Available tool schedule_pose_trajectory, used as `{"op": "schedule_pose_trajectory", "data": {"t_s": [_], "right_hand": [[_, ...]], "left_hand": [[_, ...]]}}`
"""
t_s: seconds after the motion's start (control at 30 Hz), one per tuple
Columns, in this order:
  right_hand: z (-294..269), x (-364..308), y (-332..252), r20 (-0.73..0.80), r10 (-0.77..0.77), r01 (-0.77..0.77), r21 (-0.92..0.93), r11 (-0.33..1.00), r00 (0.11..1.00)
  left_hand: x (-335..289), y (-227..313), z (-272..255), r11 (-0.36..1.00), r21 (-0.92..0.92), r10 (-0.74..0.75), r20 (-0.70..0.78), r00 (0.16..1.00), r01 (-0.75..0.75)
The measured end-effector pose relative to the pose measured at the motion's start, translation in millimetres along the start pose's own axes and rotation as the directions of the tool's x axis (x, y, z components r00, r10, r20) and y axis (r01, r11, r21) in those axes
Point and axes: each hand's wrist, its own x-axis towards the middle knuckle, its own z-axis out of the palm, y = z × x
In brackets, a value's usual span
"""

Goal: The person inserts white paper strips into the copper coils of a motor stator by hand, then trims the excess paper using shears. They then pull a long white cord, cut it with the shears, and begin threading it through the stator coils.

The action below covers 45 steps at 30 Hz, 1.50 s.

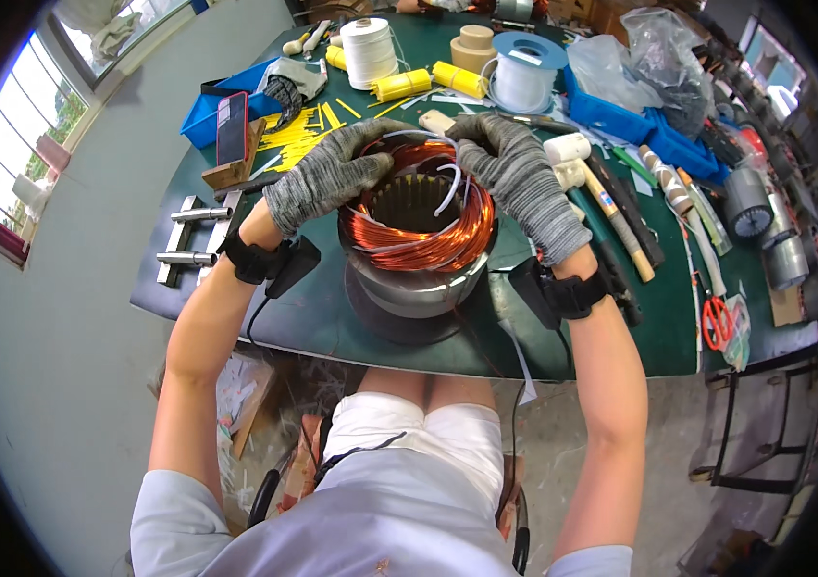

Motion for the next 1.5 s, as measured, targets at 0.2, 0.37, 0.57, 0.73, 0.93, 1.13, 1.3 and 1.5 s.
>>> {"op": "schedule_pose_trajectory", "data": {"t_s": [0.2,0.37,0.57,0.73,0.93,1.13,1.3,1.5], "right_hand": [[-5.1,2.6,-12.1,0.093,0.004,0.002,-0.058,0.998,0.996],[0.8,0.9,1.3,0.085,-0.038,0.014,0.264,0.964,0.996],[3.5,-0.2,-0.3,0.038,-0.009,-0.002,0.285,0.959,0.999],[7.4,6.2,-20.6,-0.036,-0.002,0.006,0.095,0.995,0.999],[1.8,23.1,-17.0,0.154,-0.029,0.070,-0.270,0.960,0.988],[7.0,20.6,-33.8,0.141,-0.001,0.060,-0.417,0.907,0.990],[-0.6,20.0,-12.2,0.064,-0.189,0.194,-0.529,0.827,0.980],[-0.5,8.2,-15.8,0.032,-0.184,0.171,-0.550,0.818,0.982]], "left_hand": [[3.6,-7.8,1.2,0.989,0.065,0.137,-0.016,0.991,-0.135],[0.2,-9.3,8.3,0.960,0.123,0.271,-0.188,0.944,-0.251],[-2.5,-6.9,6.2,0.833,0.457,0.503,-0.392,0.770,-0.312],[11.7,-23.5,2.6,0.939,0.131,0.344,-0.303,0.889,-0.319],[3.7,-9.6,-0.4,0.989,0.004,0.146,-0.211,0.966,-0.148],[-6.8,-17.1,6.6,0.912,0.336,0.334,-0.270,0.903,-0.237],[1.0,-2.6,1.0,0.996,0.046,0.078,-0.111,0.991,-0.074],[19.4,-8.0,-5.9,0.975,-0.108,0.195,0.006,0.981,-0.194]]}}
